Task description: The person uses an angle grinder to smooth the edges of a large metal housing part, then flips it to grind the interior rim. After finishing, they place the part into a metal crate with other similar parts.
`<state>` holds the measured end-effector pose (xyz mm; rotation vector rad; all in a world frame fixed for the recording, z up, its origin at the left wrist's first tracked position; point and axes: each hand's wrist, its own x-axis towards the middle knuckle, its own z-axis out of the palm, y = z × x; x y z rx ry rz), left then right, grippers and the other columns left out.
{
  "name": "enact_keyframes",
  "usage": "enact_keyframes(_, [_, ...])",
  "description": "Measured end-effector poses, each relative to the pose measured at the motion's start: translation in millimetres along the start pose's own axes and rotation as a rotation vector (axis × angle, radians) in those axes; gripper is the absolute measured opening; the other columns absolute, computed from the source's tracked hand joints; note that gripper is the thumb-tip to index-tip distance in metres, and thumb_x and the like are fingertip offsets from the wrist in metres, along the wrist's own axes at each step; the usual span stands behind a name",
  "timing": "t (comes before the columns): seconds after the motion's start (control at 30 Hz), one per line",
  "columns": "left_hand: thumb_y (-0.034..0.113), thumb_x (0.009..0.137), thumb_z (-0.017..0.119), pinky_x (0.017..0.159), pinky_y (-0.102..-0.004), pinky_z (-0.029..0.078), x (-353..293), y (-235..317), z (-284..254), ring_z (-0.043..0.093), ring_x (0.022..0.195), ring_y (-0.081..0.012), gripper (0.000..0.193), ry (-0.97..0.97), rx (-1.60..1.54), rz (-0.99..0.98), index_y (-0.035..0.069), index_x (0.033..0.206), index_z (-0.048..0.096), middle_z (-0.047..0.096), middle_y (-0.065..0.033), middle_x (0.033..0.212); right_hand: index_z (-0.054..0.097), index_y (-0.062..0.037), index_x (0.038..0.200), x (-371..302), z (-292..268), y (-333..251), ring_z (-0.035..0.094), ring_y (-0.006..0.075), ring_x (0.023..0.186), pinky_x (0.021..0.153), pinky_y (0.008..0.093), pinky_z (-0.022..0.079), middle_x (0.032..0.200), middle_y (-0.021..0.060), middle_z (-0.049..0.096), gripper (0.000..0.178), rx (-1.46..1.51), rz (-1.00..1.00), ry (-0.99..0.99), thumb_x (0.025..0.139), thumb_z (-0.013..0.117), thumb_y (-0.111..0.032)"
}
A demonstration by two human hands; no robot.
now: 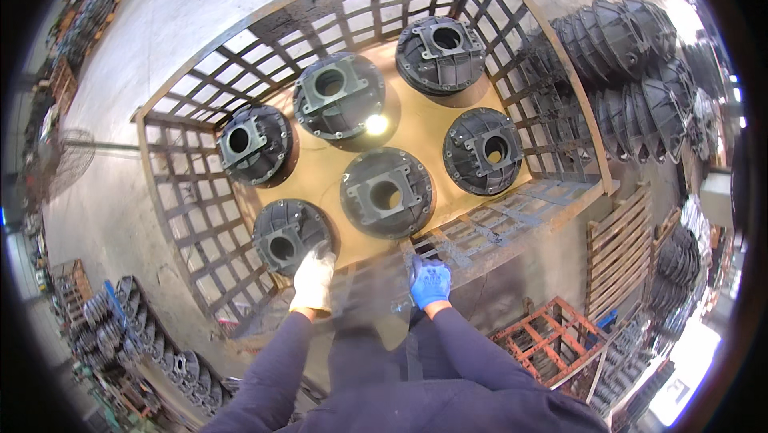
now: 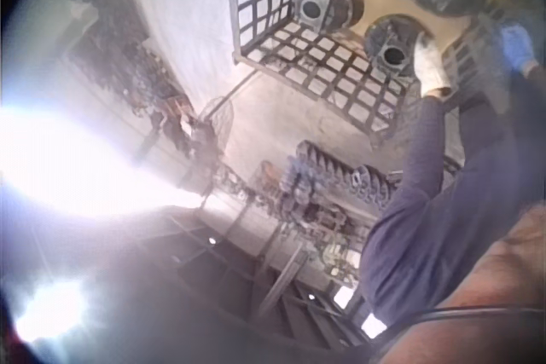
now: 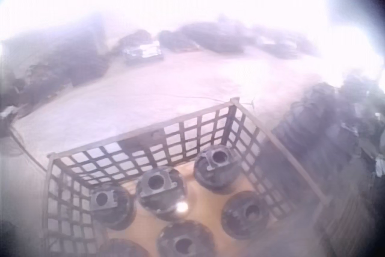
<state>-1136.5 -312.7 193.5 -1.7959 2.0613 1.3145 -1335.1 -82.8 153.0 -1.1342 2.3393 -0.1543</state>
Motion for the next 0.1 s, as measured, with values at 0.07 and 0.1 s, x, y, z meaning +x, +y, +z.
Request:
enact_keyframes(0.07, [0.021, 0.106, 0.069, 0.113, -0.0335, 0.05, -49, -12, 12, 0.07, 0.129, -0.023, 0.041, 0.111, -0.064, 0.003, 0.005, 0.144, 0.07, 0.077, -0.0132, 0.138, 0.075, -0.0119, 0.104, 5, 2, 5, 0.076, 0.0383, 0.086, 0.077, 0.0544, 0.057, 0.089, 0.0165, 0.077, 0.02, -0.001, -0.026, -0.003, 0.091, 0.07, -0.026])
enact_keyframes(0.1, [0.021, 0.11, 0.062, 0.12, -0.0354, 0.047, -67, -13, 20, 0.065, 0.139, -0.0279, 0.042, 0.101, -0.335, -0.163, 0.003, 0.147, 0.069, 0.072, -0.0144, 0.147, 0.075, -0.0117, 0.104, 7, 4, 5, 0.076, 0.0388, 0.086, 0.077, 0.0546, 0.057, 0.09, 0.0173, 0.077, 0.02, -0.004, -0.042, -0.007, 0.092, 0.07, -0.027])
